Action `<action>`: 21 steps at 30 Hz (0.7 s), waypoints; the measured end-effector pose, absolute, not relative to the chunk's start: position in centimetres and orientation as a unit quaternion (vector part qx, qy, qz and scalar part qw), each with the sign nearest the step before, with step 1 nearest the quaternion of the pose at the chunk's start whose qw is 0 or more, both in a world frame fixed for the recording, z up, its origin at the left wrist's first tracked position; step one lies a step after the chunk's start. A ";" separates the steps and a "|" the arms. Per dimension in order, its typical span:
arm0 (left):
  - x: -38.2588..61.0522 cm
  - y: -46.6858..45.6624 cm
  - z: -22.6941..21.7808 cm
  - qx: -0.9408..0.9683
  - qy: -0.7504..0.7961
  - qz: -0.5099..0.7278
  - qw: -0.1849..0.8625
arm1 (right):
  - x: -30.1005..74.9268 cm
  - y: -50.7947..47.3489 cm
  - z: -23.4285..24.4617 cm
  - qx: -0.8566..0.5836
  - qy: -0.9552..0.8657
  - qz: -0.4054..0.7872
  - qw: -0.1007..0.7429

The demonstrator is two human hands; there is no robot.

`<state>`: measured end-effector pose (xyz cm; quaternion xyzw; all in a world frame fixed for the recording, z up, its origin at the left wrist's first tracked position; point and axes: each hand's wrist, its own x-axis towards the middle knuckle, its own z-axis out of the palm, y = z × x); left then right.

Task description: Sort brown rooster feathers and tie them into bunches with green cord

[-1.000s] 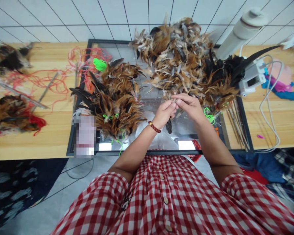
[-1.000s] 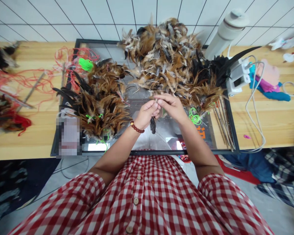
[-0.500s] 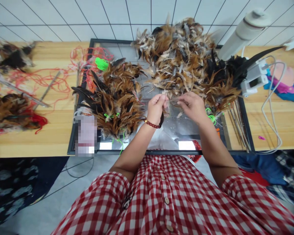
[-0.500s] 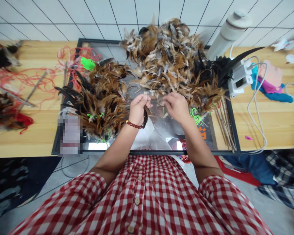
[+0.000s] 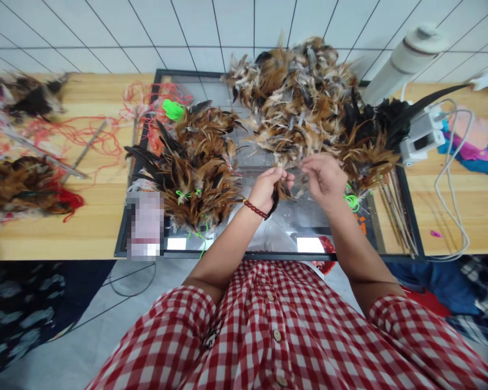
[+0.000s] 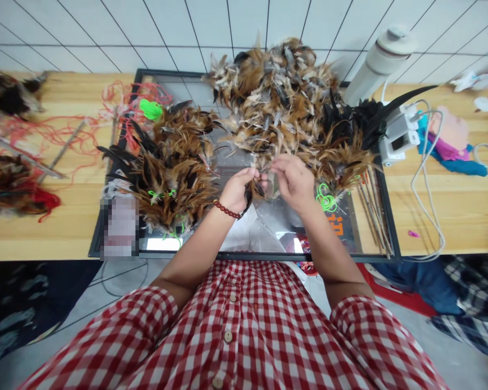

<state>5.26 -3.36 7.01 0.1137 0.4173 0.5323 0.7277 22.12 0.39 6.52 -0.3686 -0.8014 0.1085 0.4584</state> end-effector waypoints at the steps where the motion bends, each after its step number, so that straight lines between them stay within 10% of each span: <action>1: 5.3 -3.4 7.0 0.094 0.402 0.532 0.739 | 21.9 0.1 6.3 -0.341 -0.821 0.103 0.447; 14: 5.5 -3.4 7.3 0.002 0.340 0.582 0.739 | 20.3 -0.9 5.6 -0.172 -0.890 0.045 0.419; 21: 5.7 -3.7 7.8 -0.006 0.339 0.561 0.755 | 19.9 -0.4 4.8 -0.400 -0.683 0.332 0.513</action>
